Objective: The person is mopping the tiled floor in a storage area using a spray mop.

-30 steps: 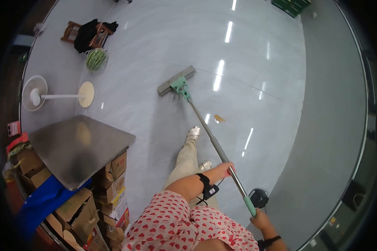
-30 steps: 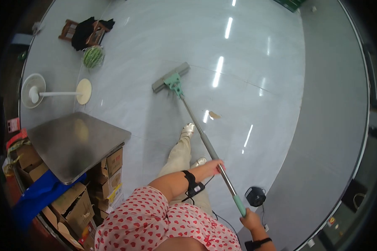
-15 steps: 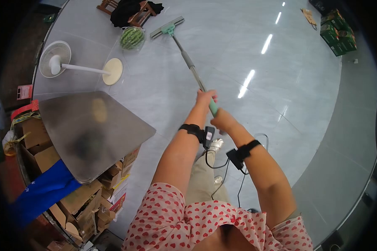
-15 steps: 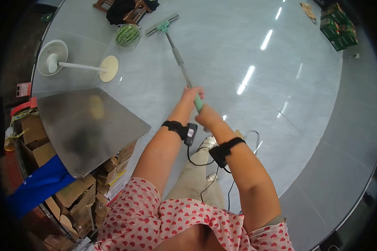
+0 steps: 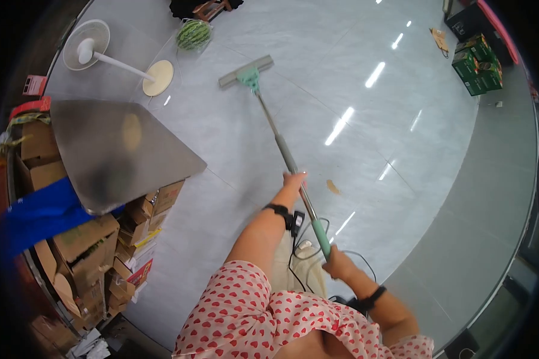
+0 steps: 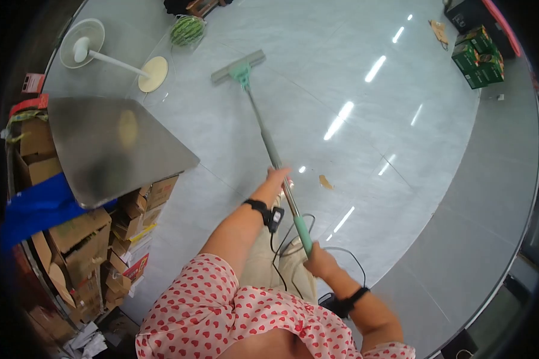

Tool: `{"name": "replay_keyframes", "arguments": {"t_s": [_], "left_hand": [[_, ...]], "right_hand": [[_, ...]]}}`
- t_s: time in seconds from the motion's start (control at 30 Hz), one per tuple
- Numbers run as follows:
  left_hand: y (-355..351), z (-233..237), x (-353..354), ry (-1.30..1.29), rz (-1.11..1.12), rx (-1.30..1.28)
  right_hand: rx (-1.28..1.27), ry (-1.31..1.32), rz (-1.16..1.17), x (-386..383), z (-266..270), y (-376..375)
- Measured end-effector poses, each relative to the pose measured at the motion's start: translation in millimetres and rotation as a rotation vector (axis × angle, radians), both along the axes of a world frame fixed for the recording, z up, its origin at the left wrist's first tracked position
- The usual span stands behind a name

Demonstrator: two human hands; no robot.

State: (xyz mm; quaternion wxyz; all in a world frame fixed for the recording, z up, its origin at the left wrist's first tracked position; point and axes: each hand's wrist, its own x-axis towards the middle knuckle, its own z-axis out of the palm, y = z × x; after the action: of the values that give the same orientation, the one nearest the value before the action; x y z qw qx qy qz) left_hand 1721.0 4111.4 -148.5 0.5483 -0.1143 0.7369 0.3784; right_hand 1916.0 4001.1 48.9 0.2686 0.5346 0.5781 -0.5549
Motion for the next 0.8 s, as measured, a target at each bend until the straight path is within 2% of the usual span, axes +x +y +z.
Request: {"name": "replay_keyframes", "arguments": {"t_s": [0.03,0.07,0.13,0.2,0.23,0.27,0.33,0.43,0.47,0.53,0.57,0.7,0.77,0.8], "left_hand": [[-38,-15,18,-0.259,-0.086,0.072],[-79,-29,29,-0.518,-0.183,0.146],[-148,-11,101,-0.546,-0.145,0.003],[-215,7,158,-0.776,-0.259,-0.042],[-241,22,187,-0.904,-0.216,-0.041],[-264,25,227,-0.914,-0.155,-0.259],[-296,56,259,-1.132,-0.221,-0.465],[-324,89,289,-1.394,-0.168,-0.544],[-328,98,291,-1.437,-0.140,-0.586],[-332,100,285,-1.308,-0.129,-0.546],[-330,93,280,-1.258,-0.110,-0.528],[-298,30,236,-1.119,0.064,-0.379],[-257,7,183,-0.988,0.062,-0.191],[-236,-9,152,-0.986,0.030,-0.011]], "right_hand": [[-0.045,-0.048,-0.028,22,22,-23],[0.131,-0.031,0.082,48,24,-64],[0.040,-0.176,0.086,103,60,-111],[0.020,-0.237,0.084,160,95,-159],[0.022,-0.244,0.078,187,117,-177],[0.071,-0.293,0.083,210,140,-194],[0.130,-0.388,0.044,249,179,-237],[0.261,-0.403,-0.066,272,227,-267],[0.228,-0.392,-0.078,279,226,-276],[0.154,-0.365,-0.094,292,219,-286],[0.199,-0.378,-0.094,290,206,-288],[0.325,-0.379,-0.020,247,128,-260],[0.339,-0.287,-0.024,204,95,-213],[0.361,-0.243,-0.015,175,81,-184]]}}
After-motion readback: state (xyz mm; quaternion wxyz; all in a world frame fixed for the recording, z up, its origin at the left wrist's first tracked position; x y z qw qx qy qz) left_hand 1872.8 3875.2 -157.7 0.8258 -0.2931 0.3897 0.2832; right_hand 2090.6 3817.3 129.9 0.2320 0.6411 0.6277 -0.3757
